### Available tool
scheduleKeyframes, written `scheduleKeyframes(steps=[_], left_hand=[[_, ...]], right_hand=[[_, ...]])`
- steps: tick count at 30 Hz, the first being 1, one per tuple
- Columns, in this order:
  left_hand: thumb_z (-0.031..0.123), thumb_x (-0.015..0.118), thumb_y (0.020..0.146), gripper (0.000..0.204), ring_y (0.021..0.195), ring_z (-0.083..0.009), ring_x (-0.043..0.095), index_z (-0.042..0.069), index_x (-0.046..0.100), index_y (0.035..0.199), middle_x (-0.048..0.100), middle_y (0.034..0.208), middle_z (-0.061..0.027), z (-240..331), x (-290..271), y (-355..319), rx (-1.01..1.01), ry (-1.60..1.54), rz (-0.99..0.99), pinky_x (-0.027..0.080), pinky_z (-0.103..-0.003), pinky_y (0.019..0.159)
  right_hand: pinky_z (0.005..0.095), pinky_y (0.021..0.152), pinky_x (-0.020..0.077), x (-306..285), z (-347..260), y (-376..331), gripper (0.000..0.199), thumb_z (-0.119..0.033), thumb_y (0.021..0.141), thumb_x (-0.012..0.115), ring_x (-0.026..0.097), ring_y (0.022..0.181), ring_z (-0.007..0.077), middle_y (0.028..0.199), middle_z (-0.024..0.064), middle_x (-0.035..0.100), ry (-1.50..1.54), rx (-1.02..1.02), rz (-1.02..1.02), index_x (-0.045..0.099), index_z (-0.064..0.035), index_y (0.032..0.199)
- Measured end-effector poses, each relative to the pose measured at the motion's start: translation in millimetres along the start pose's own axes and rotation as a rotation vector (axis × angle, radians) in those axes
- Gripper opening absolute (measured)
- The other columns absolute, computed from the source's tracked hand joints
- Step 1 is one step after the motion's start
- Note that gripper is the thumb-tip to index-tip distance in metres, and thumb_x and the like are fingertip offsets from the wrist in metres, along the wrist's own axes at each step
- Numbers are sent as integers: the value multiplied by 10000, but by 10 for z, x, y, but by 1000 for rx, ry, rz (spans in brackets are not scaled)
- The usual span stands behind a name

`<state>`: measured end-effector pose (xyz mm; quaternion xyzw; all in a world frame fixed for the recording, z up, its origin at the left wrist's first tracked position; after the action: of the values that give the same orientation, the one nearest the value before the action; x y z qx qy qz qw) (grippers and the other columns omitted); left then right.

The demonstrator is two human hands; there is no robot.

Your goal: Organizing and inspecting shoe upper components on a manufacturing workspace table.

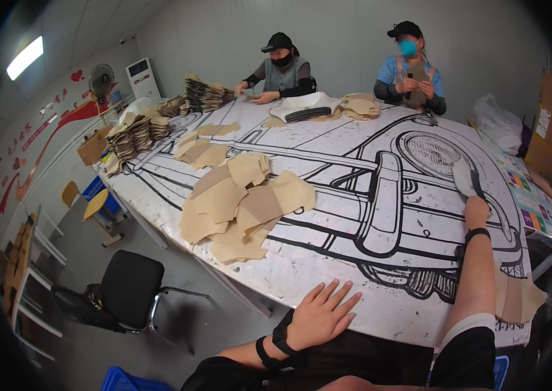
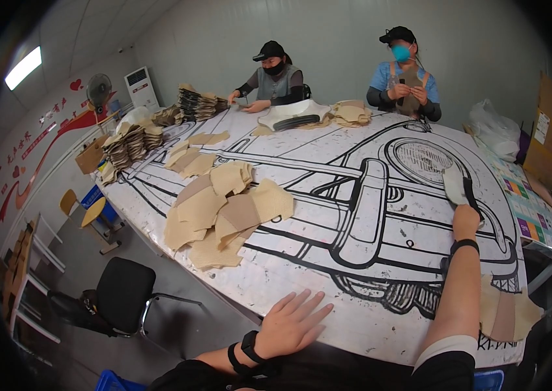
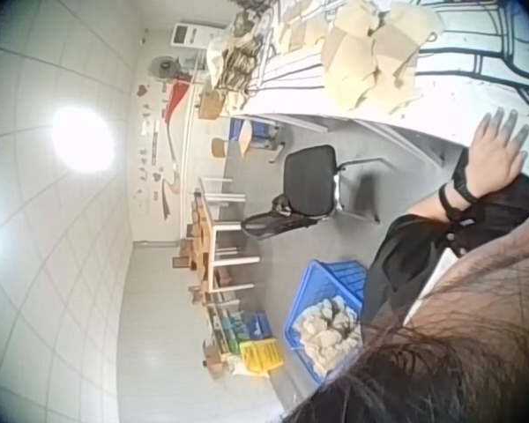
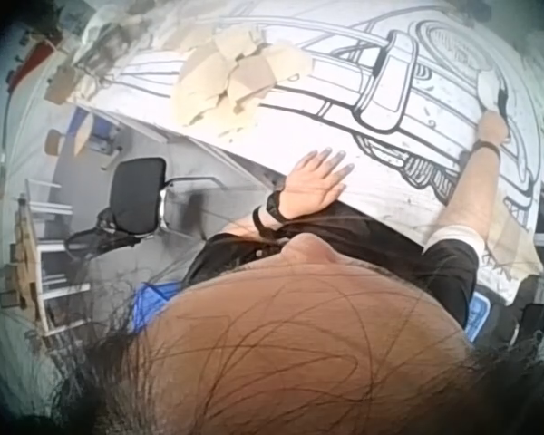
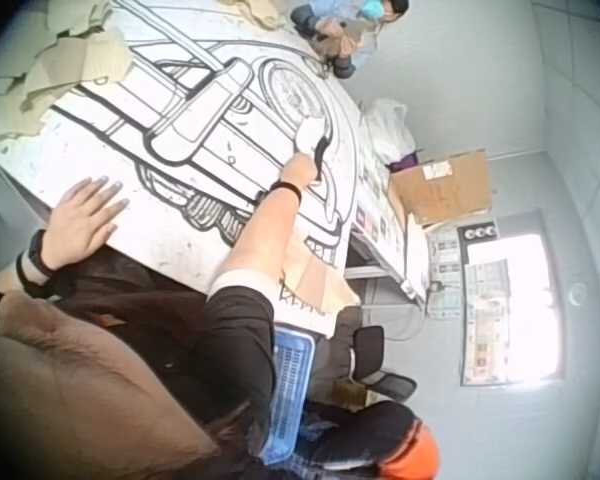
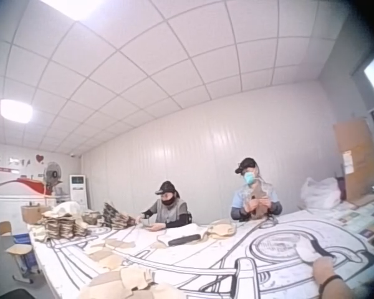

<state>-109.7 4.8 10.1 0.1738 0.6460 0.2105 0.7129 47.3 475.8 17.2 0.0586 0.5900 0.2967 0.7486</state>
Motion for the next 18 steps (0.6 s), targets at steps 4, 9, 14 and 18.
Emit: scheduleKeyframes(steps=[4, 9, 14, 18], left_hand=[[306, 559, 842, 396, 1131, -254, 508, 188, 560, 1220, 532, 1262, -69, 13, -20, 7, 1, -9, 29, 377, -368, 955], [294, 566, 834, 391, 1111, -261, 519, 179, 565, 1208, 543, 1243, -75, 6, 4, 15, 29, 9, 53, 399, -383, 929], [282, 570, 827, 381, 1089, -263, 529, 174, 571, 1193, 554, 1223, -74, 24, -26, 18, 45, 33, 72, 413, -393, 911], [277, 571, 825, 367, 1089, -251, 529, 172, 579, 1177, 560, 1211, -71, -13, 42, -7, 37, 44, 98, 417, -388, 907]], right_hand=[[335, 626, 531, -6, -87, -34, 156, -86, 804, 527, 663, 731, 251, 774, 112, 660, 59, -63, 158, 675, -66, 760], [348, 612, 528, -243, -560, -153, 138, -98, 784, 528, 660, 727, 262, 770, 113, 645, 118, -139, 179, 661, -68, 759], [325, 577, 518, -986, -1214, -692, 114, -118, 762, 549, 658, 683, 224, 741, 83, 629, 94, -263, 185, 660, -94, 751], [307, 526, 471, -1741, -1464, -1579, 67, -134, 750, 550, 616, 664, 194, 740, 46, 581, 128, -555, 194, 613, -114, 761]])
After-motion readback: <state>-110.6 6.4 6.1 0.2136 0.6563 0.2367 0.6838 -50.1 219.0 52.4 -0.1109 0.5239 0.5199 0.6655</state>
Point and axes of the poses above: each hand's wrist, its own y-axis towards the middle knuckle, its own x-axis out of the palm, z = x × y, the point moved 5 cm from there along y, towards the middle knuckle
